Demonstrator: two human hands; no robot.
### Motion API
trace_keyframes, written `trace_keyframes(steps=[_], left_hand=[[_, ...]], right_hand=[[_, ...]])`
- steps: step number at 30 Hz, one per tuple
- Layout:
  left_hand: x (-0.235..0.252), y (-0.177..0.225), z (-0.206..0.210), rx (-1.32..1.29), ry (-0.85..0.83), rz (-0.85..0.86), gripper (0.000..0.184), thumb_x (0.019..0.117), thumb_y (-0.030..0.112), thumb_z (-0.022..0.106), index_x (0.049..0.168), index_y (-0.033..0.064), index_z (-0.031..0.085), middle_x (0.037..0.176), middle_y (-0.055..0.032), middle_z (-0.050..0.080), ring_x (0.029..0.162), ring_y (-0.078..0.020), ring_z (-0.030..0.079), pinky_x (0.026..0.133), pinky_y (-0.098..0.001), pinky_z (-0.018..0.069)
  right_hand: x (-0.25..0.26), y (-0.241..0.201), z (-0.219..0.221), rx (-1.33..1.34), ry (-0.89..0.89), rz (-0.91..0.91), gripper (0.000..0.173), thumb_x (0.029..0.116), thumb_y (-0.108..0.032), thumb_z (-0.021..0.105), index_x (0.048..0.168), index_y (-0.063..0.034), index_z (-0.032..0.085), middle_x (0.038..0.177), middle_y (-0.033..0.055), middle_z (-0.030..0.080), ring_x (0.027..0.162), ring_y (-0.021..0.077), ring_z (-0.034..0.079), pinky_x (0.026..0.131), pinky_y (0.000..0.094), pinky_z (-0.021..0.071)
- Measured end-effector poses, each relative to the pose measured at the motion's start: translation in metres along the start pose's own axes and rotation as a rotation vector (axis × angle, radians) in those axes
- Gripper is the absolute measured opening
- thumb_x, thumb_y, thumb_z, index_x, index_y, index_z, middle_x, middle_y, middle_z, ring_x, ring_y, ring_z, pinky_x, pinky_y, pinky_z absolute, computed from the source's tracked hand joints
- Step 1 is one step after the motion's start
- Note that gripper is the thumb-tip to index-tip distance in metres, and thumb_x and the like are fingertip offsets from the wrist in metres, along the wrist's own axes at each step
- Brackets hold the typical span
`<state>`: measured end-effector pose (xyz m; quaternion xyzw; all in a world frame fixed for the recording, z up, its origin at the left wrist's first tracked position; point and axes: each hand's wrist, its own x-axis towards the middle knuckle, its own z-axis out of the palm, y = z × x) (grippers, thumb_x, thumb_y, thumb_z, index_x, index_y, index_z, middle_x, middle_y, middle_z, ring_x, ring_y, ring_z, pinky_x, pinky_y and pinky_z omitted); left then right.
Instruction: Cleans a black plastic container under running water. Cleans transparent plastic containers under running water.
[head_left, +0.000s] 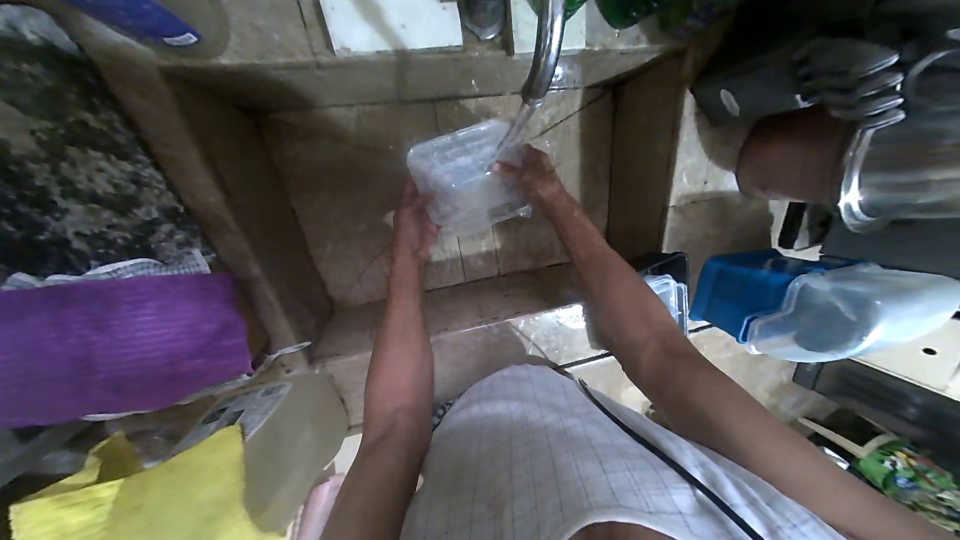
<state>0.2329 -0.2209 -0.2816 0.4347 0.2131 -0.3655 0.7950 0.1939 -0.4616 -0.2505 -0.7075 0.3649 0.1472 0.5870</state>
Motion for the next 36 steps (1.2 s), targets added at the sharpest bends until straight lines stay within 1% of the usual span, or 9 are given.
trace_keyframes(steps=[3, 6, 8, 13, 18, 23, 25, 29, 36], left_hand=[[-0.003, 0.008, 0.008, 0.157, 0.099, 0.034, 0.055, 0.1068, 0.019, 0.037, 0.161, 0.018, 0.027, 0.145, -0.0109, 0.054, 0.124, -0.0245, 0.059, 0.096, -0.0468, 0.056], [-0.007, 0.019, 0.012, 0.525, 0.203, 0.141, 0.08, 0.0945, 0.023, 0.069, 0.161, 0.0109, 0.026, 0.155, -0.0138, 0.046, 0.137, -0.0219, 0.051, 0.11, -0.0418, 0.0488], [-0.007, 0.018, 0.007, 0.664, 0.251, 0.197, 0.088, 0.091, 0.028, 0.077, 0.16, 0.0068, 0.027, 0.154, -0.0168, 0.047, 0.139, -0.0222, 0.05, 0.114, -0.0402, 0.045], [-0.015, -0.002, -0.006, 0.676, 0.251, 0.096, 0.084, 0.0955, 0.032, 0.073, 0.161, 0.0105, 0.026, 0.153, -0.017, 0.047, 0.134, -0.0239, 0.055, 0.108, -0.0442, 0.0518], [-0.012, -0.029, 0.007, 0.639, 0.173, 0.028, 0.076, 0.0976, 0.03, 0.071, 0.157, 0.0065, 0.03, 0.147, -0.018, 0.053, 0.129, -0.0233, 0.059, 0.107, -0.0424, 0.0526], [0.016, -0.035, 0.029, 0.583, 0.119, 0.022, 0.076, 0.0956, 0.031, 0.073, 0.156, 0.0073, 0.035, 0.144, -0.0195, 0.055, 0.121, -0.0272, 0.064, 0.097, -0.0444, 0.0586], [0.024, -0.027, 0.039, 0.593, 0.111, 0.031, 0.072, 0.0948, 0.031, 0.075, 0.154, 0.0065, 0.04, 0.144, -0.0177, 0.056, 0.125, -0.0246, 0.061, 0.101, -0.0427, 0.0556], [0.037, -0.014, 0.041, 0.644, 0.065, 0.163, 0.078, 0.0941, 0.03, 0.075, 0.156, 0.0045, 0.035, 0.152, -0.0175, 0.048, 0.139, -0.0216, 0.05, 0.114, -0.0377, 0.0453], [0.017, 0.005, 0.009, 0.709, 0.182, 0.1, 0.076, 0.0974, 0.033, 0.07, 0.159, 0.0085, 0.033, 0.151, -0.0174, 0.05, 0.134, -0.0246, 0.055, 0.11, -0.0439, 0.0492]], right_hand=[[-0.003, 0.0, 0.011, 0.019, -0.002, -0.004, 0.069, 0.0911, -0.027, 0.078, 0.148, -0.0035, 0.048, 0.143, 0.0175, 0.057, 0.128, 0.0233, 0.058, 0.107, 0.0415, 0.0505], [-0.001, 0.007, 0.029, 0.113, -0.034, -0.081, 0.056, 0.0925, -0.02, 0.076, 0.139, 0.0003, 0.052, 0.127, 0.0164, 0.064, 0.114, 0.0201, 0.064, 0.098, 0.0382, 0.0557], [-0.004, 0.009, 0.038, 0.104, -0.071, -0.061, 0.05, 0.0935, -0.019, 0.075, 0.135, 0.0019, 0.055, 0.122, 0.0167, 0.066, 0.108, 0.0207, 0.066, 0.094, 0.0385, 0.0575], [-0.017, 0.026, 0.034, 0.026, -0.078, 0.102, 0.063, 0.0919, -0.027, 0.078, 0.143, -0.0016, 0.051, 0.129, 0.0208, 0.063, 0.105, 0.027, 0.068, 0.086, 0.0434, 0.0611], [-0.025, 0.036, 0.012, -0.082, 0.054, 0.108, 0.075, 0.0871, -0.029, 0.082, 0.149, -0.0043, 0.048, 0.142, 0.0207, 0.058, 0.128, 0.0292, 0.059, 0.106, 0.0474, 0.051], [-0.031, 0.024, -0.006, -0.158, 0.259, -0.008, 0.064, 0.0858, -0.03, 0.083, 0.14, -0.0063, 0.057, 0.124, 0.0177, 0.068, 0.113, 0.027, 0.067, 0.098, 0.0475, 0.0559], [-0.03, 0.021, -0.011, -0.105, 0.276, -0.081, 0.062, 0.0879, -0.026, 0.081, 0.14, -0.005, 0.054, 0.122, 0.0174, 0.068, 0.109, 0.0249, 0.069, 0.095, 0.045, 0.0579], [-0.018, 0.023, -0.011, 0.021, 0.246, -0.247, 0.057, 0.0912, -0.017, 0.076, 0.14, 0.0006, 0.051, 0.12, 0.0173, 0.067, 0.107, 0.0198, 0.069, 0.093, 0.0367, 0.0589], [-0.015, 0.022, 0.024, 0.021, 0.141, -0.114, 0.06, 0.0905, -0.023, 0.079, 0.141, -0.002, 0.055, 0.124, 0.0173, 0.068, 0.108, 0.021, 0.069, 0.094, 0.0394, 0.0589]])
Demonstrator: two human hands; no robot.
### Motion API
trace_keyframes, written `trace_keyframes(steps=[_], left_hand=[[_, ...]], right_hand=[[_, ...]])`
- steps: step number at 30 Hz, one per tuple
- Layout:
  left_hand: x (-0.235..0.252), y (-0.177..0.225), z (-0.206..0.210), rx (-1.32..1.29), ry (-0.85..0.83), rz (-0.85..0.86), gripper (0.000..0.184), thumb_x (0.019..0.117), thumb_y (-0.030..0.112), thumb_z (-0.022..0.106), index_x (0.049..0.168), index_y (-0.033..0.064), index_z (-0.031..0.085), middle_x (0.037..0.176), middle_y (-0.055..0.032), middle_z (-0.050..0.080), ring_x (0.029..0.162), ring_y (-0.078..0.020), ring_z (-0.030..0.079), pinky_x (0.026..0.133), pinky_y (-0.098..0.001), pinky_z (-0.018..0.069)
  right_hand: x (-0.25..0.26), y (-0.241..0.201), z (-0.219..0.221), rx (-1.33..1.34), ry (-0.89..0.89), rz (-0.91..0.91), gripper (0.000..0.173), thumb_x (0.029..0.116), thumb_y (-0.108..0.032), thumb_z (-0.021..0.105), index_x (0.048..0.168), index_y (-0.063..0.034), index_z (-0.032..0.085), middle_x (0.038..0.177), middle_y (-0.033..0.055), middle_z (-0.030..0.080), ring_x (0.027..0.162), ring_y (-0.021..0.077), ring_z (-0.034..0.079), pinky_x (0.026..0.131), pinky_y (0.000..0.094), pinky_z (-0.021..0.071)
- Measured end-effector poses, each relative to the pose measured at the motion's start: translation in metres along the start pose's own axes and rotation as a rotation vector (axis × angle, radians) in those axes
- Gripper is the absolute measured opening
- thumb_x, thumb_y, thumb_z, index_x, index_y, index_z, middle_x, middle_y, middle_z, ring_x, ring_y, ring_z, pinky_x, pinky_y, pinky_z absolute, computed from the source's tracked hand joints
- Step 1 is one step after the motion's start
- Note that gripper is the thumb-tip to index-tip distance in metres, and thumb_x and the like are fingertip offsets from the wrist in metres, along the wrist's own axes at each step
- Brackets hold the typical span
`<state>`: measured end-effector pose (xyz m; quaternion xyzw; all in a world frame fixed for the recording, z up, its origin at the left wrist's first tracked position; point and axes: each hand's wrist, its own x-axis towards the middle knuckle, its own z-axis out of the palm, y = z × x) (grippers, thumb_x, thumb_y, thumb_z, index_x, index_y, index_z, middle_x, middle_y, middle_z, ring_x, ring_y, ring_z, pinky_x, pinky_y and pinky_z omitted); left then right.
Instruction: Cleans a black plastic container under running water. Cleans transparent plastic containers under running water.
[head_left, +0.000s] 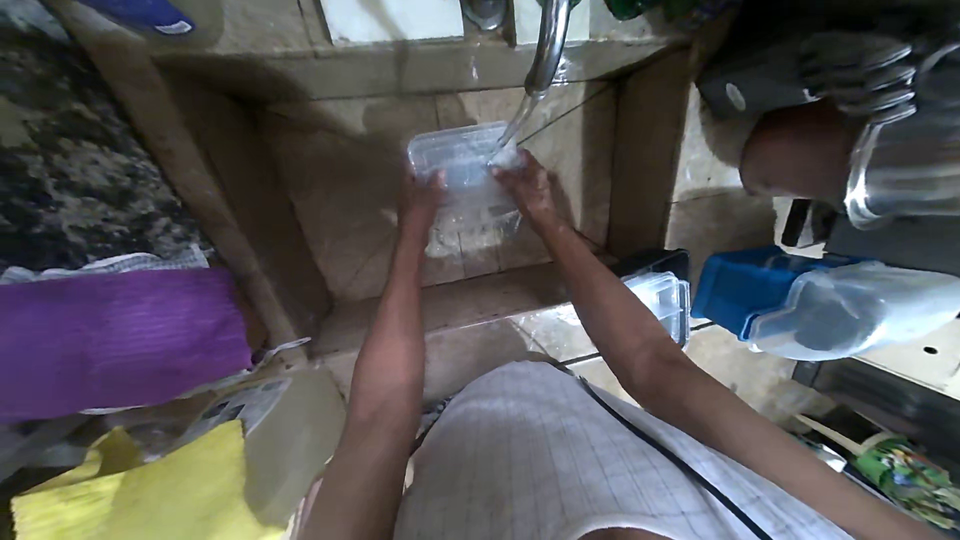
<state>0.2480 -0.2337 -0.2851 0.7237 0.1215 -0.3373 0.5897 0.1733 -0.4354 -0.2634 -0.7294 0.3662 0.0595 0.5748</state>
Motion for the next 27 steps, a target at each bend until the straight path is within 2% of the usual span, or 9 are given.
trace_keyframes(steps=[4, 7, 11, 15, 18, 20, 22, 24, 27], left_hand=[[-0.003, -0.02, -0.025, -0.064, 0.09, -0.01, 0.069, 0.0977, 0.036, 0.07, 0.153, 0.0071, 0.039, 0.143, -0.0163, 0.057, 0.125, -0.0227, 0.061, 0.103, -0.0435, 0.0546], [-0.004, -0.02, -0.034, -0.145, 0.127, -0.045, 0.072, 0.0998, 0.037, 0.067, 0.157, 0.0085, 0.034, 0.145, -0.0162, 0.054, 0.125, -0.0237, 0.061, 0.099, -0.0449, 0.0571], [0.004, -0.009, -0.037, -0.158, 0.153, -0.051, 0.069, 0.1011, 0.042, 0.063, 0.156, 0.0096, 0.036, 0.143, -0.0159, 0.056, 0.122, -0.0239, 0.063, 0.097, -0.0443, 0.0583], [0.013, 0.002, -0.031, -0.111, 0.144, 0.069, 0.067, 0.1012, 0.041, 0.063, 0.153, 0.006, 0.04, 0.144, -0.0149, 0.056, 0.127, -0.0207, 0.06, 0.105, -0.0411, 0.0535], [0.014, 0.014, -0.019, -0.159, 0.147, 0.094, 0.062, 0.1003, 0.037, 0.066, 0.148, 0.0028, 0.045, 0.135, -0.0167, 0.06, 0.119, -0.0229, 0.064, 0.099, -0.043, 0.0571], [0.016, 0.015, -0.014, -0.159, 0.152, 0.114, 0.059, 0.1008, 0.037, 0.065, 0.145, 0.0019, 0.047, 0.132, -0.0162, 0.062, 0.116, -0.022, 0.065, 0.098, -0.0419, 0.0571], [0.017, 0.015, -0.011, -0.137, 0.162, 0.112, 0.06, 0.1012, 0.039, 0.064, 0.146, 0.0016, 0.047, 0.134, -0.0165, 0.061, 0.12, -0.0213, 0.063, 0.102, -0.041, 0.0545], [0.017, 0.013, -0.011, -0.115, 0.138, 0.043, 0.067, 0.1019, 0.045, 0.06, 0.152, 0.0055, 0.042, 0.144, -0.0162, 0.056, 0.129, -0.022, 0.058, 0.108, -0.0421, 0.0503], [0.005, 0.012, -0.01, -0.184, 0.034, -0.179, 0.071, 0.1021, 0.058, 0.052, 0.159, 0.0212, 0.031, 0.148, -0.0167, 0.051, 0.125, -0.0319, 0.059, 0.093, -0.054, 0.0568]], right_hand=[[-0.003, -0.009, 0.021, 0.069, -0.129, 0.057, 0.057, 0.0966, -0.02, 0.072, 0.145, 0.0009, 0.051, 0.128, 0.0214, 0.064, 0.1, 0.0245, 0.071, 0.083, 0.0386, 0.0626], [0.001, -0.017, 0.029, 0.057, -0.21, 0.122, 0.053, 0.1019, -0.028, 0.064, 0.147, -0.004, 0.05, 0.133, 0.0171, 0.063, 0.103, 0.0227, 0.07, 0.087, 0.0386, 0.0612], [0.016, -0.029, 0.029, 0.154, -0.217, 0.106, 0.038, 0.1051, -0.022, 0.059, 0.136, -0.001, 0.058, 0.113, 0.0151, 0.069, 0.085, 0.0197, 0.071, 0.074, 0.0371, 0.0626], [0.033, -0.025, 0.015, 0.146, -0.231, 0.01, 0.036, 0.1051, -0.021, 0.058, 0.136, -0.0019, 0.059, 0.112, 0.0119, 0.071, 0.093, 0.0161, 0.069, 0.081, 0.0359, 0.0599], [0.038, -0.025, 0.006, 0.217, -0.216, 0.038, 0.037, 0.1058, -0.018, 0.055, 0.139, -0.0022, 0.057, 0.118, 0.0138, 0.068, 0.098, 0.0183, 0.069, 0.085, 0.0374, 0.0599], [0.034, -0.03, 0.0, 0.262, -0.234, 0.072, 0.035, 0.1052, -0.015, 0.054, 0.138, -0.0037, 0.056, 0.116, 0.0122, 0.068, 0.096, 0.0184, 0.069, 0.082, 0.0378, 0.0614], [0.034, -0.029, -0.004, 0.254, -0.274, -0.001, 0.035, 0.0999, -0.004, 0.058, 0.135, 0.0005, 0.055, 0.111, 0.0121, 0.069, 0.092, 0.0168, 0.068, 0.079, 0.0357, 0.0605], [0.03, -0.031, -0.008, 0.197, -0.307, -0.143, 0.036, 0.094, 0.003, 0.062, 0.129, 0.0048, 0.056, 0.109, 0.0121, 0.07, 0.095, 0.0148, 0.069, 0.085, 0.0338, 0.0598], [0.011, -0.045, -0.013, 0.002, -0.277, -0.311, 0.029, 0.0954, -0.003, 0.067, 0.123, 0.0043, 0.06, 0.107, 0.0106, 0.07, 0.095, 0.0114, 0.069, 0.087, 0.0294, 0.059]])
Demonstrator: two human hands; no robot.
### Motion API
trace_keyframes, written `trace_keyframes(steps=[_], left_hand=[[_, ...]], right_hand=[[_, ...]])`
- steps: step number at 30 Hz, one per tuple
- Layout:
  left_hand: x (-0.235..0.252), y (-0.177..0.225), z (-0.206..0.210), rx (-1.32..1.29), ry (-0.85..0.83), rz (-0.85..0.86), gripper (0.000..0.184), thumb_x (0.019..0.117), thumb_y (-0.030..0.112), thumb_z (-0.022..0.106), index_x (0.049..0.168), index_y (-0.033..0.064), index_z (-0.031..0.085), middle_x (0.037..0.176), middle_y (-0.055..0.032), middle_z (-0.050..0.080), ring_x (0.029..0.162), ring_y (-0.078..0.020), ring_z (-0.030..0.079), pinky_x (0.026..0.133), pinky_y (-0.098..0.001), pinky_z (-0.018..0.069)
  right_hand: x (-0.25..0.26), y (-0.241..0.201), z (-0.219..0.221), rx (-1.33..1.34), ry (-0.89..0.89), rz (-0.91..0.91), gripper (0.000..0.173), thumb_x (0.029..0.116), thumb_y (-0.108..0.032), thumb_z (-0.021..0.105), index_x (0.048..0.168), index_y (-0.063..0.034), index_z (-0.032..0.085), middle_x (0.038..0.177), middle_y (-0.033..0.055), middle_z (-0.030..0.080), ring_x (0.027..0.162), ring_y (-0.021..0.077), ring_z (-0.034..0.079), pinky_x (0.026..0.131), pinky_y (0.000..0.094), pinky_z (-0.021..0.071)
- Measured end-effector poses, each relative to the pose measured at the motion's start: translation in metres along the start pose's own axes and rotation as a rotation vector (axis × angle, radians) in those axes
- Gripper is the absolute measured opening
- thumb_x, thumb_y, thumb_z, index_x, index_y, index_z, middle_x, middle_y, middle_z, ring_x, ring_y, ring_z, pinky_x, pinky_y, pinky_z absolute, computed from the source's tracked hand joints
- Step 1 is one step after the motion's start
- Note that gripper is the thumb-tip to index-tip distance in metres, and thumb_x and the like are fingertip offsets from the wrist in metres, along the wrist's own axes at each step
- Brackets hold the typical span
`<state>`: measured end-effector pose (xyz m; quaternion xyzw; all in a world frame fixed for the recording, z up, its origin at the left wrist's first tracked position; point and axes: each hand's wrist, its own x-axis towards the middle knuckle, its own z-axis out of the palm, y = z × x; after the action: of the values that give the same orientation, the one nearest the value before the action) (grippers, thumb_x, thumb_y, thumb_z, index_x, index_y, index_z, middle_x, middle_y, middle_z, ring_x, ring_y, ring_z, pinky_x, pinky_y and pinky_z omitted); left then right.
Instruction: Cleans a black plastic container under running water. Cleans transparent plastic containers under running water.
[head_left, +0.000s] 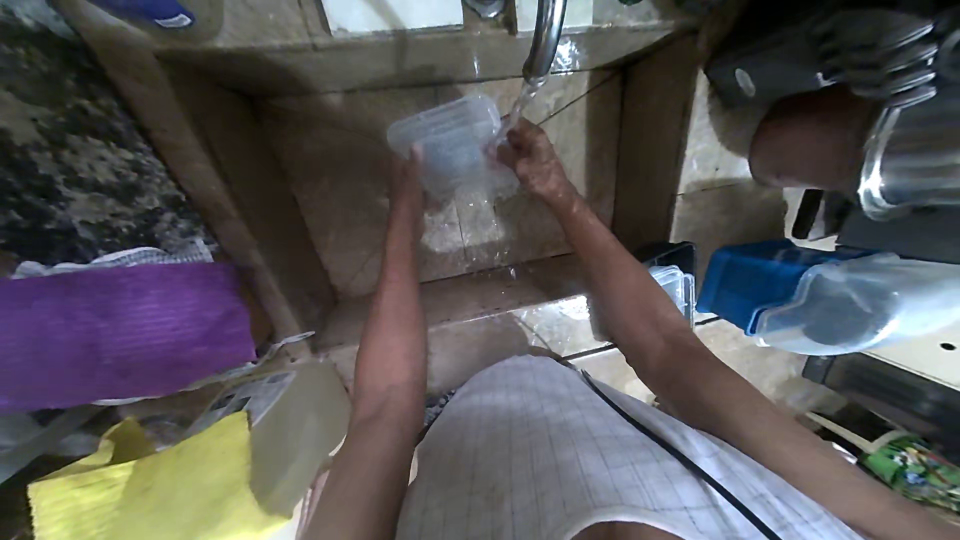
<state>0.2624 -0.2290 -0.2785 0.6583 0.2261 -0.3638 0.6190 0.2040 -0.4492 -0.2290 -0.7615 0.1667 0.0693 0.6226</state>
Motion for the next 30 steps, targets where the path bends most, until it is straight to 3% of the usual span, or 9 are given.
trace_keyframes(steps=[8, 13, 15, 16, 19, 21, 23, 25, 30], left_hand=[[-0.03, -0.004, 0.022, -0.707, -0.304, -0.134, 0.071, 0.1046, 0.064, 0.014, 0.163, 0.0235, 0.014, 0.16, -0.0211, 0.036, 0.133, -0.0473, 0.052, 0.096, -0.0685, 0.0511], [-0.025, -0.003, 0.034, -1.014, -0.351, -0.028, 0.103, 0.0893, 0.085, 0.003, 0.147, 0.0092, 0.042, 0.141, -0.0233, 0.055, 0.127, -0.0424, 0.055, 0.102, -0.0663, 0.0465], [-0.022, 0.001, 0.04, -0.944, -0.335, -0.002, 0.082, 0.1004, 0.073, 0.015, 0.147, 0.0133, 0.045, 0.14, -0.0188, 0.058, 0.126, -0.0373, 0.058, 0.102, -0.0607, 0.0495], [-0.019, 0.002, 0.043, -0.903, -0.323, 0.027, 0.055, 0.109, 0.05, 0.028, 0.147, 0.0147, 0.045, 0.137, -0.017, 0.059, 0.122, -0.0352, 0.06, 0.1, -0.0577, 0.052], [-0.009, -0.002, 0.044, -0.86, -0.329, 0.1, 0.052, 0.1007, 0.009, 0.044, 0.152, 0.0171, 0.042, 0.137, -0.0136, 0.059, 0.121, -0.03, 0.061, 0.098, -0.0523, 0.0543], [-0.013, -0.003, 0.042, -0.858, -0.343, 0.119, 0.047, 0.0982, 0.005, 0.046, 0.145, 0.0146, 0.045, 0.132, -0.0141, 0.061, 0.118, -0.0293, 0.062, 0.097, -0.0513, 0.0546], [-0.015, -0.005, 0.038, -0.823, -0.405, 0.169, 0.061, 0.0957, 0.003, 0.048, 0.153, 0.02, 0.037, 0.137, -0.0145, 0.059, 0.12, -0.0307, 0.062, 0.098, -0.0516, 0.055], [-0.01, -0.011, 0.036, -0.79, -0.472, 0.231, 0.078, 0.0928, -0.002, 0.051, 0.16, 0.0247, 0.022, 0.147, -0.0183, 0.051, 0.125, -0.0376, 0.059, 0.097, -0.0569, 0.0552], [-0.002, -0.016, 0.021, -0.474, -0.337, 0.285, 0.07, 0.0989, 0.006, 0.061, 0.159, 0.0185, 0.027, 0.148, -0.0153, 0.051, 0.128, -0.0333, 0.058, 0.099, -0.055, 0.0557]], right_hand=[[-0.036, -0.01, -0.008, -0.405, 0.116, -0.263, 0.023, 0.0989, -0.008, 0.063, 0.119, -0.0008, 0.07, 0.114, 0.0132, 0.073, 0.104, 0.0206, 0.071, 0.095, 0.0417, 0.0576], [-0.044, 0.002, -0.018, -0.524, 0.203, -0.4, 0.024, 0.0975, 0.0, 0.056, 0.113, -0.0027, 0.074, 0.122, 0.0129, 0.072, 0.121, 0.0259, 0.065, 0.107, 0.0446, 0.0507], [-0.049, 0.008, -0.018, -0.582, 0.243, -0.412, 0.023, 0.0986, -0.002, 0.056, 0.11, -0.0045, 0.075, 0.127, 0.0123, 0.071, 0.13, 0.0288, 0.06, 0.112, 0.045, 0.0474], [-0.052, 0.009, -0.018, -0.598, 0.251, -0.4, 0.022, 0.0979, -0.001, 0.057, 0.107, -0.0064, 0.076, 0.132, 0.0124, 0.068, 0.136, 0.0302, 0.056, 0.115, 0.0451, 0.0451], [-0.063, 0.011, -0.015, -0.529, 0.282, -0.289, 0.031, 0.0913, 0.002, 0.06, 0.113, -0.0126, 0.077, 0.155, 0.0178, 0.048, 0.146, 0.0343, 0.042, 0.117, 0.0466, 0.0419], [-0.069, 0.012, -0.011, -0.318, 0.339, -0.162, 0.047, 0.0879, 0.009, 0.056, 0.129, -0.0088, 0.07, 0.161, 0.0172, 0.039, 0.141, 0.0271, 0.049, 0.107, 0.0383, 0.0514], [-0.074, 0.012, -0.002, 0.093, 0.414, -0.008, 0.048, 0.0985, 0.003, 0.045, 0.146, -0.0009, 0.051, 0.156, 0.0147, 0.047, 0.127, 0.022, 0.061, 0.096, 0.0359, 0.0583], [-0.072, 0.012, 0.006, 0.464, 0.477, 0.172, 0.051, 0.1065, -0.018, 0.038, 0.157, -0.0122, 0.033, 0.142, 0.0139, 0.056, 0.112, 0.025, 0.065, 0.085, 0.0432, 0.0599], [-0.056, 0.006, 0.038, 0.543, 0.575, 0.303, 0.066, 0.095, -0.01, 0.07, 0.152, -0.0026, 0.038, 0.133, 0.0174, 0.062, 0.116, 0.0234, 0.065, 0.097, 0.0428, 0.0586]])
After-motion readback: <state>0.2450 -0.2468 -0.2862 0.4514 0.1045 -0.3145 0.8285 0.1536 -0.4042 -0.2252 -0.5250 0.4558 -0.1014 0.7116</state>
